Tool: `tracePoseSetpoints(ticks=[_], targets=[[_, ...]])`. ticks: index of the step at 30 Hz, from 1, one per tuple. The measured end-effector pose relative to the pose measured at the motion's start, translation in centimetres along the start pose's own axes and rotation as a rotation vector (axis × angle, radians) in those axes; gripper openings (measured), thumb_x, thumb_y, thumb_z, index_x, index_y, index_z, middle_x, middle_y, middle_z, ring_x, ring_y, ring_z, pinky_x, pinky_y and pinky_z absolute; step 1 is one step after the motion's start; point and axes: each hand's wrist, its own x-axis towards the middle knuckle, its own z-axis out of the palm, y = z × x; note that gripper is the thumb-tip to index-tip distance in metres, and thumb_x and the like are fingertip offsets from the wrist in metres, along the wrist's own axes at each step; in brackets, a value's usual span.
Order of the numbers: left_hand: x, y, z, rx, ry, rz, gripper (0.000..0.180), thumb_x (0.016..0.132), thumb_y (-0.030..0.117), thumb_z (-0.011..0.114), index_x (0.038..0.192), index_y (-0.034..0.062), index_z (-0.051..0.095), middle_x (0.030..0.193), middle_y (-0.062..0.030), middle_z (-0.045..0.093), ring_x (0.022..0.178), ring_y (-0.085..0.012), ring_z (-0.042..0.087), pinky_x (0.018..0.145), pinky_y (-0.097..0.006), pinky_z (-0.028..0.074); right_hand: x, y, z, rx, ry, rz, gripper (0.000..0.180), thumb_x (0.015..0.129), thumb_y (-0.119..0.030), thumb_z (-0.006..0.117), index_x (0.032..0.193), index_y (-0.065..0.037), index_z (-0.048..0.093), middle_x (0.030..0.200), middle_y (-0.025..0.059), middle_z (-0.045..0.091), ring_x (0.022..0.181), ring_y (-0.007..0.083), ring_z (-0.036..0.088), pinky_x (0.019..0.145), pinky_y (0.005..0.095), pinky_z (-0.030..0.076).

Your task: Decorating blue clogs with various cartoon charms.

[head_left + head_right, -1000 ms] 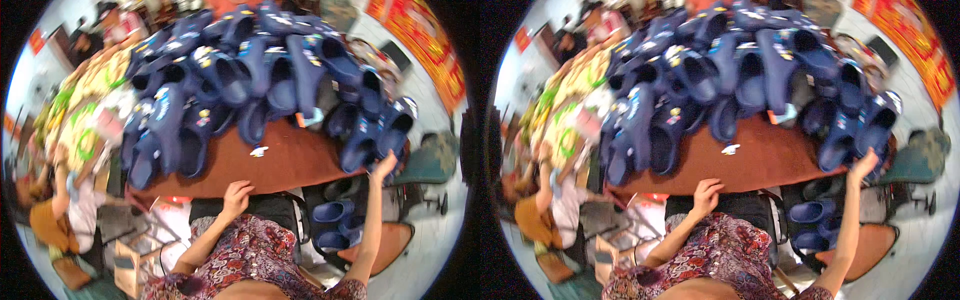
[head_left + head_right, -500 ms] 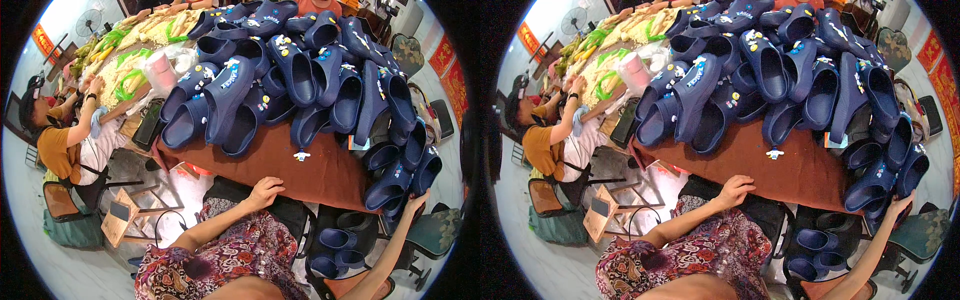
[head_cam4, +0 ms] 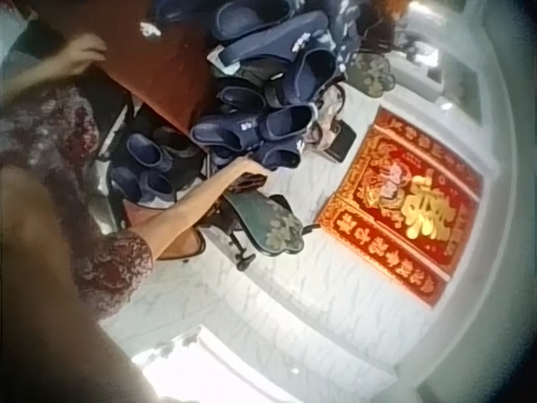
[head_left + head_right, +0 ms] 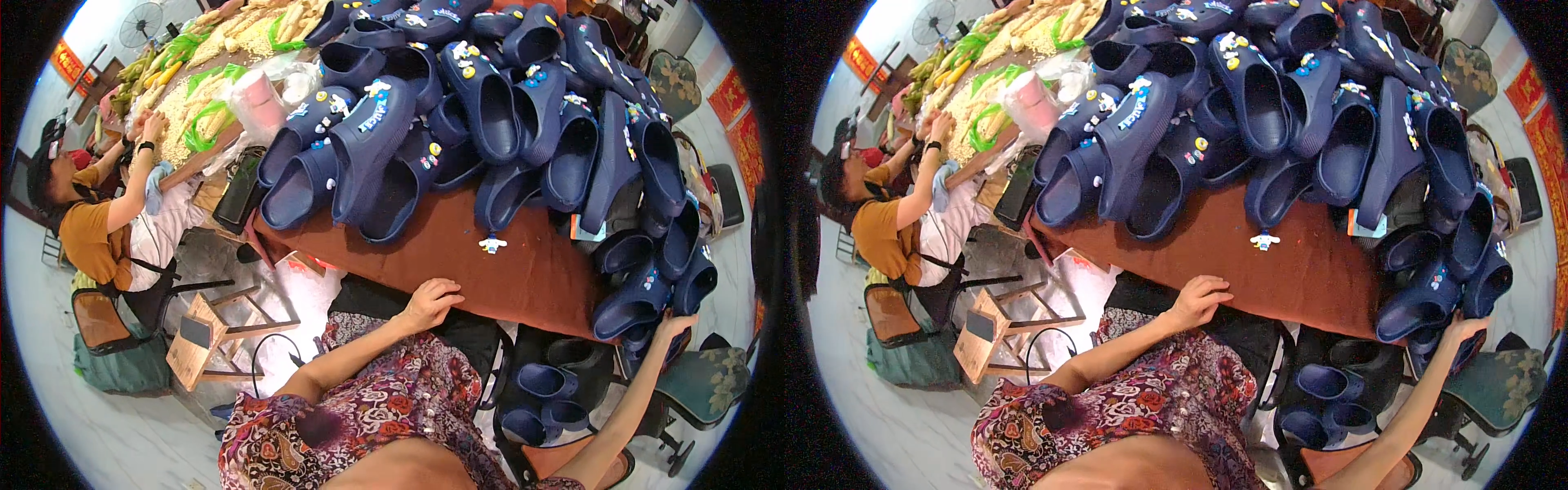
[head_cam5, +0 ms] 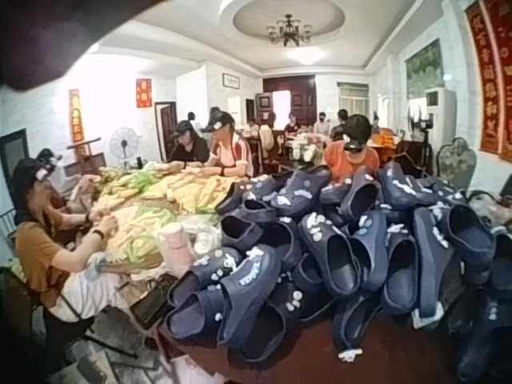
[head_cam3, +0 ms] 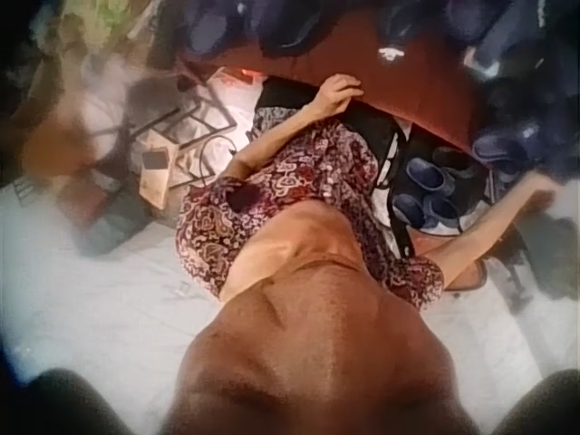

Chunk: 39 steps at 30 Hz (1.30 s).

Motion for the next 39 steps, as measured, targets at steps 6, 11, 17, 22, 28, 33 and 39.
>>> tracePoseSetpoints(ticks=[6, 11, 17, 22, 28, 33, 39], targets=[[0.4, -0.3, -0.1, -0.033, -0.038, 0.015, 0.036, 0.066, -0.004, 0.064, 0.1, 0.0085, 0.068, 0.107, -0.0092, 0.062, 0.103, -0.0305, 0.059, 0.085, -0.041, 0.05, -0.8, 0.1, -0.9, 0.025, -0.044, -0.005, 0.072, 0.092, -0.06, 0.038, 0.142, -0.009, 0.037, 0.139, 0.0144, 0.046, 0.119, 0.037, 0.051, 0.098, 0.0458, 0.043], [0.5, -0.6, -0.2, -0.035, -0.059, 0.025, 0.036, 0.066, -0.004, 0.065, 0.1, 0.008, 0.068, 0.106, -0.0091, 0.062, 0.103, -0.0308, 0.06, 0.085, -0.041, 0.05, -1.9, 0.8, -1.4, -0.023, -0.002, -0.074, 0.073, 0.094, -0.054, 0.038, 0.143, 0.0, 0.034, 0.14, 0.0205, 0.042, 0.12, 0.0402, 0.049, 0.098, 0.0463, 0.047], [1.7, -0.7, -0.5, -0.082, -0.13, 0.063, 0.042, 0.065, -0.003, 0.063, 0.105, 0.0095, 0.068, 0.111, -0.0094, 0.062, 0.104, -0.0316, 0.06, 0.087, -0.043, 0.049, 0.1, 0.7, -3.7, 0.004, -0.012, -0.005, 0.049, 0.091, -0.042, 0.049, 0.122, -0.005, 0.054, 0.124, 0.011, 0.054, 0.104, 0.0329, 0.056, 0.086, 0.0459, 0.051], [1.3, -0.6, -0.2, -0.018, -0.124, 0.052, 0.043, 0.066, -0.003, 0.062, 0.106, 0.009, 0.067, 0.109, -0.01, 0.062, 0.103, -0.0324, 0.06, 0.087, -0.043, 0.049, 3.1, 3.5, -3.0, -0.041, 0.077, -0.26, 0.037, 0.088, -0.03, 0.055, 0.112, -0.001, 0.058, 0.115, 0.0129, 0.057, 0.097, 0.0282, 0.059, 0.073, 0.0441, 0.057], [1.1, -0.1, 0.0, 0.028, -0.164, 0.05, 0.044, 0.066, -0.004, 0.062, 0.107, 0.0106, 0.067, 0.11, -0.0087, 0.06, 0.105, -0.0305, 0.058, 0.089, -0.041, 0.046, 3.0, -0.9, -2.0, 0.223, 0.073, -0.134, 0.048, 0.09, -0.039, 0.047, 0.12, -0.002, 0.052, 0.122, 0.013, 0.058, 0.103, 0.0292, 0.059, 0.084, 0.0474, 0.053], [0.7, 0.0, -0.8, 0.044, -0.169, 0.001, 0.042, 0.064, -0.004, 0.061, 0.104, 0.0092, 0.069, 0.109, -0.0108, 0.062, 0.104, -0.033, 0.058, 0.09, -0.043, 0.047, 1.6, 0.4, 0.5, 0.055, -0.071, 0.036, 0.079, 0.091, -0.063, 0.041, 0.144, -0.006, 0.029, 0.146, 0.0143, 0.036, 0.109, 0.0408, 0.055, 0.091, 0.0501, 0.049], [1.4, 0.0, -0.4, -0.033, -0.195, 0.021, 0.045, 0.066, -0.003, 0.062, 0.108, 0.0107, 0.067, 0.112, -0.0096, 0.06, 0.106, -0.0324, 0.057, 0.09, -0.043, 0.047, 4.3, 0.1, -3.3, -0.154, 0.142, -0.069, 0.076, 0.089, -0.059, 0.048, 0.142, -0.006, 0.036, 0.144, 0.0167, 0.038, 0.115, 0.0419, 0.053, 0.092, 0.0506, 0.049]])
